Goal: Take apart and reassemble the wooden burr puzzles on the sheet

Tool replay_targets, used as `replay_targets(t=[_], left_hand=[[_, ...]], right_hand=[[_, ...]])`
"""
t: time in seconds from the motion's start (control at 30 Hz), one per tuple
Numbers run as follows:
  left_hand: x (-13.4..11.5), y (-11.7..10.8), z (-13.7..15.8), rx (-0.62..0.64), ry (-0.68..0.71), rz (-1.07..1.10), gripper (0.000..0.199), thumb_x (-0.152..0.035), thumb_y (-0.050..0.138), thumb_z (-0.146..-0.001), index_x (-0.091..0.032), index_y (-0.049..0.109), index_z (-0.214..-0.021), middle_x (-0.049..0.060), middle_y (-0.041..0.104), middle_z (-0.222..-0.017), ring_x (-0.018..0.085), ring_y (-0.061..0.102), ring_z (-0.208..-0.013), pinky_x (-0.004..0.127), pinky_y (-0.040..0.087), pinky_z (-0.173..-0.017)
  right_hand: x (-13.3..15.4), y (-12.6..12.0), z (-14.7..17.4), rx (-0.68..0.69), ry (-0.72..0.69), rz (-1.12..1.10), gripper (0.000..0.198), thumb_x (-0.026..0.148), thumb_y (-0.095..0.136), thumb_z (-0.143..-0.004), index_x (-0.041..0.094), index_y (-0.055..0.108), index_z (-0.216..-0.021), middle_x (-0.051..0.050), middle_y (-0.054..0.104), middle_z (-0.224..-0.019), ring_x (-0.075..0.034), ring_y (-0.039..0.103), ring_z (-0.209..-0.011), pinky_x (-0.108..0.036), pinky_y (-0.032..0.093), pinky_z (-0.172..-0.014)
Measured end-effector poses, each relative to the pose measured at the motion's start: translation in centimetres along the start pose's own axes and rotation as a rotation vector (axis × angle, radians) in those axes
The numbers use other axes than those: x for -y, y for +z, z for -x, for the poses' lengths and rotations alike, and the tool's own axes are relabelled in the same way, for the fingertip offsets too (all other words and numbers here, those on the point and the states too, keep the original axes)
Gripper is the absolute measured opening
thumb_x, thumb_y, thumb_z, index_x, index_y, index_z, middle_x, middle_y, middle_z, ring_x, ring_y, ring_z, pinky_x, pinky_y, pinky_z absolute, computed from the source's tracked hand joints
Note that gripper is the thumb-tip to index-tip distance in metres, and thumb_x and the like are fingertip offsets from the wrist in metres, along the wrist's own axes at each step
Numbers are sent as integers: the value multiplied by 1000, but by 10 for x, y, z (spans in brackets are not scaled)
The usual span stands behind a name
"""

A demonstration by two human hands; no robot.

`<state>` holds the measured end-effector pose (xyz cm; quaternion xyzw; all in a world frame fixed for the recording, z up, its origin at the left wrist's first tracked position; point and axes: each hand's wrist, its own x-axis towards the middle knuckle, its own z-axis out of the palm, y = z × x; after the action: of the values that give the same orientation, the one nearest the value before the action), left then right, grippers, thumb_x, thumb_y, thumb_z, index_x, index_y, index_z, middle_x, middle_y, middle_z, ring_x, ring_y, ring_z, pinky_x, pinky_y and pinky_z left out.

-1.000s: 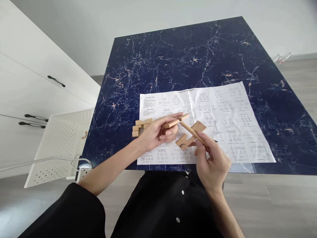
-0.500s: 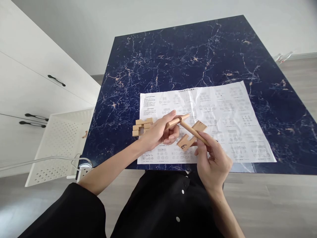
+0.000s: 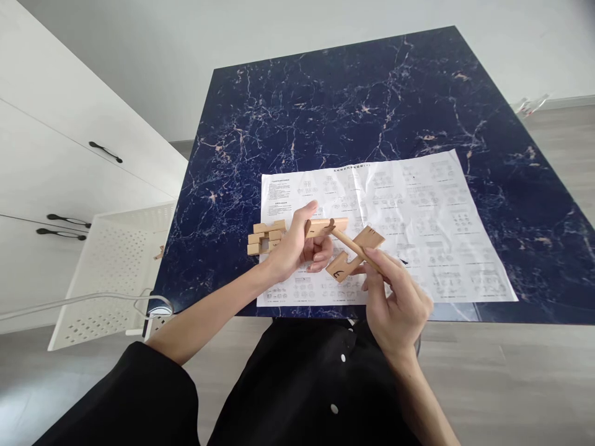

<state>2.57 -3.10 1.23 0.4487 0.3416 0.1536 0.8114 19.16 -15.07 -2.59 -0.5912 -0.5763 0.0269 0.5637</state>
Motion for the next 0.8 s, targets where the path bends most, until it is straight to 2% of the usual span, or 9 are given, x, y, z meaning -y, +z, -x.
replay_targets(t=[0.17, 0.37, 0.47, 0.67, 0.8], left_hand=[[0, 1, 0, -27, 33, -99, 81, -83, 21, -103, -21, 47, -59, 0, 39, -56, 11, 36, -48, 29, 36, -48], [-5, 6, 1, -105, 103, -179, 71, -85, 34, -101, -23, 41, -68, -3, 32, -61, 11, 24, -50, 27, 20, -46], [-9, 8, 4, -124, 118, -230, 67, -84, 38, -101, -23, 43, -74, -4, 34, -63, 11, 26, -52, 28, 21, -48], [-14, 6, 9, -148, 117, -362, 65, -79, 32, -105, -23, 43, -74, -4, 34, -63, 11, 27, -53, 29, 25, -50], [-15, 11, 12, -225, 117, -495, 59, -74, 38, -107, -21, 54, -85, -3, 42, -66, 14, 38, -57, 30, 33, -54]], right_hand=[[-2, 0, 2, 3, -42, 26, 42, 2, 68, -102, 30, 78, -132, -3, 85, -113, -20, 85, -88, -29, 71, -76], [-3, 0, 2, 30, -101, 44, 51, -3, 68, -100, 32, 76, -136, -3, 84, -116, -21, 84, -98, -28, 69, -77], [-3, 0, 1, 48, -88, 34, 54, -4, 66, -100, 34, 76, -137, -3, 84, -118, -21, 84, -96, -28, 69, -76], [-5, 0, 4, 74, -80, 15, 65, -6, 65, -101, 40, 71, -147, -2, 83, -125, -20, 84, -99, -29, 69, -78], [-5, 2, 4, 93, -105, 9, 66, -4, 65, -102, 40, 68, -150, -2, 82, -129, -21, 84, -103, -29, 71, -80]])
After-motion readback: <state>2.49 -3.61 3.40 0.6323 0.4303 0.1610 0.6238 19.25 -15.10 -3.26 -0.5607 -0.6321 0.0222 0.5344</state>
